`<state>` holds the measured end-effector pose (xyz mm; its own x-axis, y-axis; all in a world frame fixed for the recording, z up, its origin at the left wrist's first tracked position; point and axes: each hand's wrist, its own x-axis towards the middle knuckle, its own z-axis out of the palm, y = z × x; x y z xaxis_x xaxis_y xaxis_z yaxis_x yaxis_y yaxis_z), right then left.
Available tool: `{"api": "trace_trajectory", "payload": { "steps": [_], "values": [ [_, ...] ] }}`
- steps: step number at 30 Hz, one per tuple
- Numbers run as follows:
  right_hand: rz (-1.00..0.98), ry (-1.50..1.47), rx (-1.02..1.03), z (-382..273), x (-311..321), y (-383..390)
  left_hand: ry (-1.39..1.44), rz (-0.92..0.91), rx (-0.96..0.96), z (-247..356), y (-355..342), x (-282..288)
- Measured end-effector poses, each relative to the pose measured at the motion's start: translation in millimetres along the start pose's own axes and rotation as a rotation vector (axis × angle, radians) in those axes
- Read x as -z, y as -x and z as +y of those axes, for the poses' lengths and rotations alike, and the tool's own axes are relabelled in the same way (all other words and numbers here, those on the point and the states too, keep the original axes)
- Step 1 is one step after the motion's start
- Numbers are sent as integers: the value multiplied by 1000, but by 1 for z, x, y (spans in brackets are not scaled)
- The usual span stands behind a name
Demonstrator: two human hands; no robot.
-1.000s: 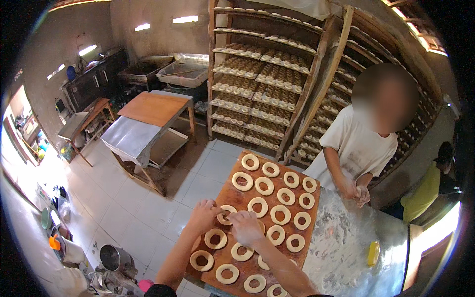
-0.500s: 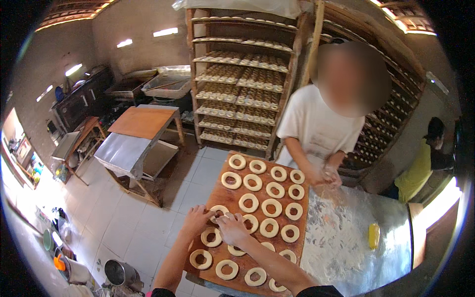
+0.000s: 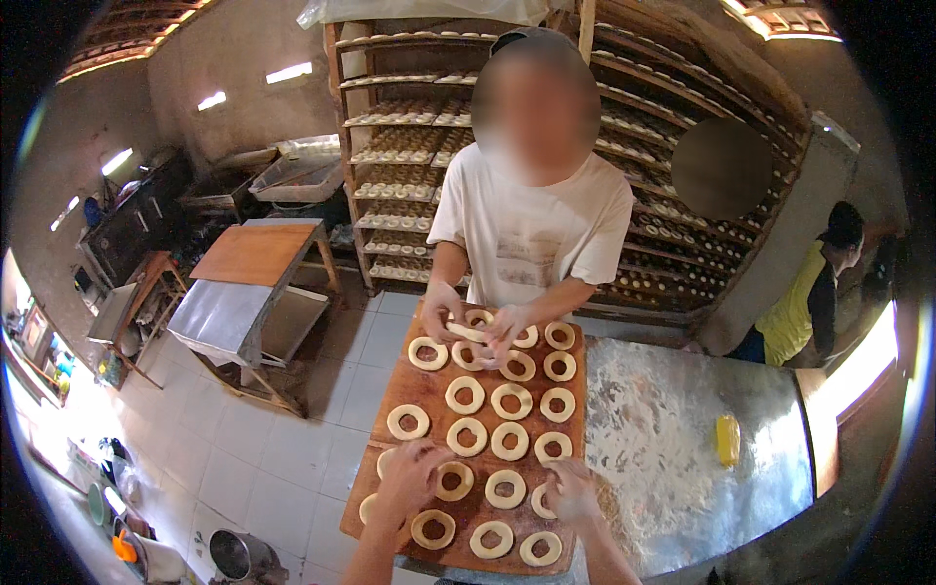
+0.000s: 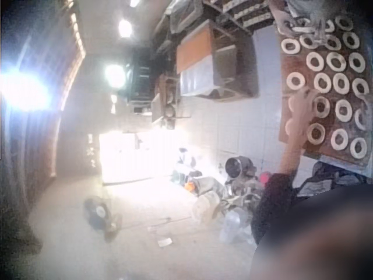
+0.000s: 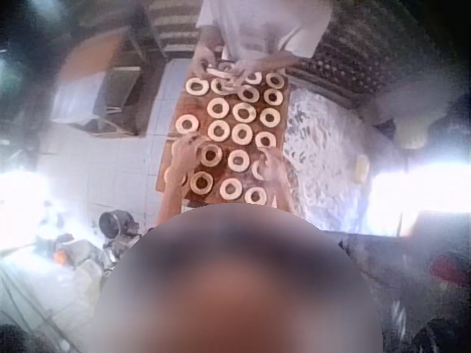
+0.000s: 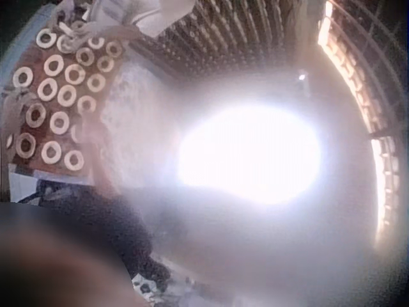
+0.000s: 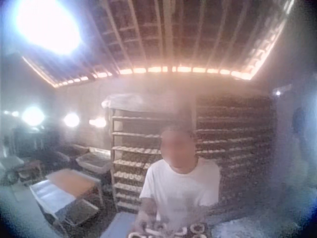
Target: The person shapes small dough pieces into ring shapes by hand and places them on a wooden board. Another person works alongside at the same table, also shaping dough. The shaped dough rings are arranged in rows on the board.
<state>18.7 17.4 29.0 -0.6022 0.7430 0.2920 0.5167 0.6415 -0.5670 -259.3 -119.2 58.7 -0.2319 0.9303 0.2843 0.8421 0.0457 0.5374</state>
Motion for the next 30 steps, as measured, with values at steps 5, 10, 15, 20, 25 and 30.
{"api": "trace_trajectory", "payload": {
  "steps": [5, 10, 15, 20, 25, 30],
  "values": [
    [-52, 2, -122, 13, 37, 32, 220, -95, 220, 30, 49, -5],
    [-98, -38, -95, 21, 52, 48, 222, -4, 332, 50, 99, -9],
    [-192, -115, 76, 29, 64, 60, 88, 174, 359, 84, 131, -16],
    [-259, -179, 267, 50, 93, 91, 93, 180, 445, 140, 162, -43],
    [-164, -168, 229, 82, 121, 147, 46, 100, 466, 191, 177, -81],
    [-273, -148, 54, 103, 141, 190, 71, 21, 421, 215, 165, -94]
  ]
}}
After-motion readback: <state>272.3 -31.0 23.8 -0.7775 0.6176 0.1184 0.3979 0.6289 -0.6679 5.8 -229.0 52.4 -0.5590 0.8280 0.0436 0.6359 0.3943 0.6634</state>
